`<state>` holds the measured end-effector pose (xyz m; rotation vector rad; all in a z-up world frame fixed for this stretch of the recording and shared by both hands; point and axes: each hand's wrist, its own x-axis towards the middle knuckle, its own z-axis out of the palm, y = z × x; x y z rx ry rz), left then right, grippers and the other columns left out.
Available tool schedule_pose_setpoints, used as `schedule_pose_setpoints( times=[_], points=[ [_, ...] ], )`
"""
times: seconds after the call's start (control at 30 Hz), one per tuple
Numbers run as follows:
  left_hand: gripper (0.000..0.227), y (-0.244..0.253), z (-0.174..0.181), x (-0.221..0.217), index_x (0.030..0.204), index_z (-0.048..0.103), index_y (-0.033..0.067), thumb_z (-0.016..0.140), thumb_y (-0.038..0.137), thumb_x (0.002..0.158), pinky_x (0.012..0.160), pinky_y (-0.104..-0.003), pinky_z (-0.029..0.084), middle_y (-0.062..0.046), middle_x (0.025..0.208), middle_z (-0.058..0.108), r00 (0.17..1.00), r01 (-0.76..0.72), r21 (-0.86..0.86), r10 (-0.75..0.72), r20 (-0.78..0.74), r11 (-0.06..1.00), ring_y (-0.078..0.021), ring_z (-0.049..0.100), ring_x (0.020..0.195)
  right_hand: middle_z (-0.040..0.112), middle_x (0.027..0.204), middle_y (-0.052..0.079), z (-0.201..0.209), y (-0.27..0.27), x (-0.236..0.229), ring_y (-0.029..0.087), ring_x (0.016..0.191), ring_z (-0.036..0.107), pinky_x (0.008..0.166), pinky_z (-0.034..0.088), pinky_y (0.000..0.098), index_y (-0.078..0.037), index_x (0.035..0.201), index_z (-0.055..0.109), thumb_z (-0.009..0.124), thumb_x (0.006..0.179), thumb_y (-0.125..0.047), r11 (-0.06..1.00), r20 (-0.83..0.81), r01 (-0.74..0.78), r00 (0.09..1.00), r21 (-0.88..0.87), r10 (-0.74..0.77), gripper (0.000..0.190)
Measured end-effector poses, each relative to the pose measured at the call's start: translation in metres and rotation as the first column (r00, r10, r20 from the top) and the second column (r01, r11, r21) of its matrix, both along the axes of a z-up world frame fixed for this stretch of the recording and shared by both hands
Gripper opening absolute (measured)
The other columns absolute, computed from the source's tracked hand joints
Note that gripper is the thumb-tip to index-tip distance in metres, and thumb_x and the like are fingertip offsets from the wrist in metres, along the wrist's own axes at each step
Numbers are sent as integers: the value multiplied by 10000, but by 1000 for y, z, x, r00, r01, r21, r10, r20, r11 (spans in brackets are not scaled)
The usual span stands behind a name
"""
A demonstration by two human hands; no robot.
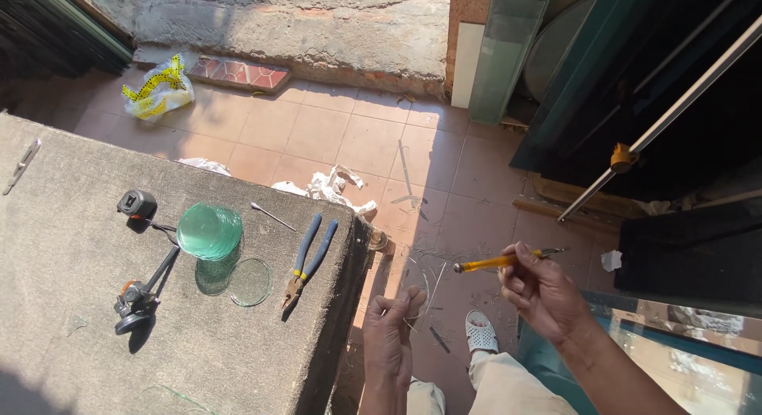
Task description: Scoring a circular shape on a glass sheet and breaking off the excess material using pliers
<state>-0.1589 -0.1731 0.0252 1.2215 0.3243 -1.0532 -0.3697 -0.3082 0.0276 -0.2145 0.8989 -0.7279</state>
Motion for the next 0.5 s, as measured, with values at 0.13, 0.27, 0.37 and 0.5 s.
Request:
schedule_pose_setpoints(
  times=[0.13,0.27,0.37,0.5],
  points=[
    [346,-20,10,9,738,484,119,752,-74,842,837,-304,557,-302,1091,808,999,28,-22,-29,-21,999,-335,801,915,606,766,132,-3,-19,5,177,619,546,490,425,276,-35,1034,712,604,1054,-298,995,-133,-29,991,-92,16,285],
    [349,-26,32,6,1028,509,79,716,-141,853,885,-355,579,-340,1070,776,998,-9,-35,7,-60,999,-402,768,945,571,836,172,-5,-12,8,285,749,569,688,518,443,-53,793,588,498,1110,-352,995,-235,-41,972,-86,20,445],
    [271,-35,55,4,1067,623,25,725,-112,858,877,-359,559,-301,1063,796,992,111,-25,-112,-52,994,-362,773,916,603,872,131,-20,-7,7,215,654,521,574,443,351,-16,1009,664,555,1079,-196,992,-222,-112,970,-64,95,221],
    [147,-39,59,-9,1001,633,17,723,-38,897,912,-418,601,-263,956,783,980,164,-129,-177,-94,978,-360,766,853,597,939,187,12,-1,40,156,514,482,350,341,220,70,1239,673,595,991,-265,959,-243,-277,927,64,284,424]
  ],
)
